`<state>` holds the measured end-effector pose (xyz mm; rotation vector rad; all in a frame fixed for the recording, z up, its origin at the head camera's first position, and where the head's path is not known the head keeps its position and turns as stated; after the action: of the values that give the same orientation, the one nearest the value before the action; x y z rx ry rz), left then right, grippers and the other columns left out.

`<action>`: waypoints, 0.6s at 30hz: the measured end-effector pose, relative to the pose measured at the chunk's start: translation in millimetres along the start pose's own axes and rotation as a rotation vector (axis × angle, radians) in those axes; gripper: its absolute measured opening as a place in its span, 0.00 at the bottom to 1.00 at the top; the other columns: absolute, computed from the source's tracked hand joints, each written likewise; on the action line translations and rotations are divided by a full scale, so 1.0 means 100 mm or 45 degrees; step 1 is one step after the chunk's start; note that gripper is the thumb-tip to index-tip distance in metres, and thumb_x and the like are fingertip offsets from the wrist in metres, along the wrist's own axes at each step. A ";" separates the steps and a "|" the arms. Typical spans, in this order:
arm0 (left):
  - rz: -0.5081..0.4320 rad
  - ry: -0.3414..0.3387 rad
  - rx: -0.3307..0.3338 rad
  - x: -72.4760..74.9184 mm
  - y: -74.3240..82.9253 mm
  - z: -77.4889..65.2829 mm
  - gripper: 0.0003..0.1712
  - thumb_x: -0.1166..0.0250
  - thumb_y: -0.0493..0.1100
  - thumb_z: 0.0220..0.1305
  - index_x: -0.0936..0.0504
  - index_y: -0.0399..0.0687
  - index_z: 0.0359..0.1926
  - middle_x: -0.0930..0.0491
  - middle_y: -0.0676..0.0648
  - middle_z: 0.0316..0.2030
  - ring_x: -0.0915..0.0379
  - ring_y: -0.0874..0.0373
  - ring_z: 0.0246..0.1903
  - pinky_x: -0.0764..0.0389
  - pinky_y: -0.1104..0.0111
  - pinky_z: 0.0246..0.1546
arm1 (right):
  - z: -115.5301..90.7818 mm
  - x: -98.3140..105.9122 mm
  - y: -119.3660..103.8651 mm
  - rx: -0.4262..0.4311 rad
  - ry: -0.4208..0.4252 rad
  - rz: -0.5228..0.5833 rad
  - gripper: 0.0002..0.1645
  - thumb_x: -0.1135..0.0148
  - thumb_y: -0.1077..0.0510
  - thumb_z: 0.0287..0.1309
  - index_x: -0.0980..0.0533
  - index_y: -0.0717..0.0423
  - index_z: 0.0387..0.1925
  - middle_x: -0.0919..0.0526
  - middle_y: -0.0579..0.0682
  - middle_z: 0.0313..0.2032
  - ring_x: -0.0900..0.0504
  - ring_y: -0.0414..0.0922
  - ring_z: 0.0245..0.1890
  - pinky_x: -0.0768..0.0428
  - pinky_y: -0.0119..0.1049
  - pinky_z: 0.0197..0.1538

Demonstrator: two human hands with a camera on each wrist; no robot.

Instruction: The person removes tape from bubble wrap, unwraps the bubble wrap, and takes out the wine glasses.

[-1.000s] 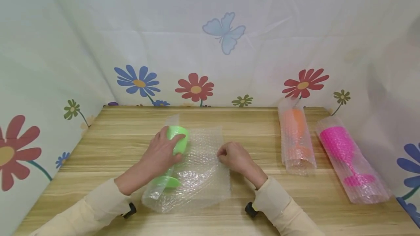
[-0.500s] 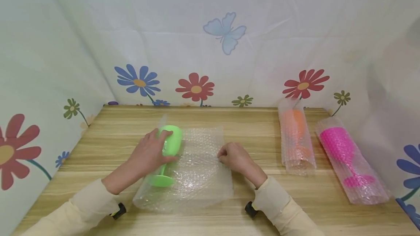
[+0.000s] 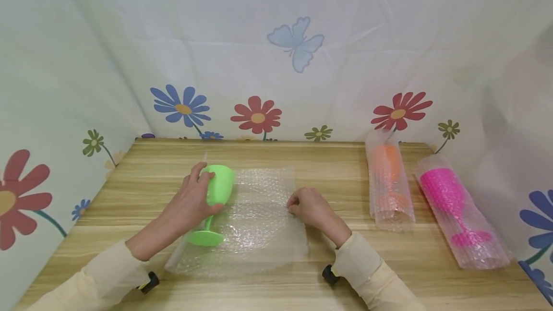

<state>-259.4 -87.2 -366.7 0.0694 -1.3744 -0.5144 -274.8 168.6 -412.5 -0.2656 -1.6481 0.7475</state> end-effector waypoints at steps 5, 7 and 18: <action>0.011 0.005 -0.036 0.02 -0.01 -0.03 0.48 0.26 0.51 0.46 0.39 0.31 0.61 0.44 0.34 0.61 0.39 0.38 0.53 0.26 0.51 0.45 | 0.00 -0.01 -0.01 -0.006 -0.001 0.003 0.03 0.35 0.65 0.51 0.18 0.56 0.27 0.21 0.44 0.23 0.28 0.38 0.22 0.28 0.32 0.27; 0.034 0.012 -0.039 0.03 -0.02 -0.03 0.48 0.27 0.51 0.46 0.39 0.29 0.60 0.41 0.33 0.59 0.39 0.38 0.53 0.25 0.50 0.44 | 0.00 0.00 -0.01 -0.006 0.001 0.008 0.03 0.35 0.66 0.51 0.18 0.56 0.27 0.21 0.44 0.23 0.28 0.38 0.22 0.28 0.32 0.27; 0.314 0.132 -0.116 0.16 0.00 -0.05 0.44 0.26 0.60 0.40 0.28 0.28 0.46 0.26 0.35 0.43 0.35 0.43 0.45 0.34 0.54 0.40 | 0.01 -0.02 -0.01 0.034 0.012 -0.030 0.04 0.35 0.65 0.51 0.18 0.55 0.26 0.21 0.44 0.23 0.28 0.38 0.22 0.28 0.32 0.26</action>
<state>-253.5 -95.0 -353.1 -0.1441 -1.2365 -0.3606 -275.5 166.8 -413.5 -0.2302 -1.6287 0.7485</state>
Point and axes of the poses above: each hand's wrist, its own z-axis towards the middle knuckle, its own x-axis out of the back of the hand, y = z × x, the point moved 7 cm from there along z, towards the middle knuckle
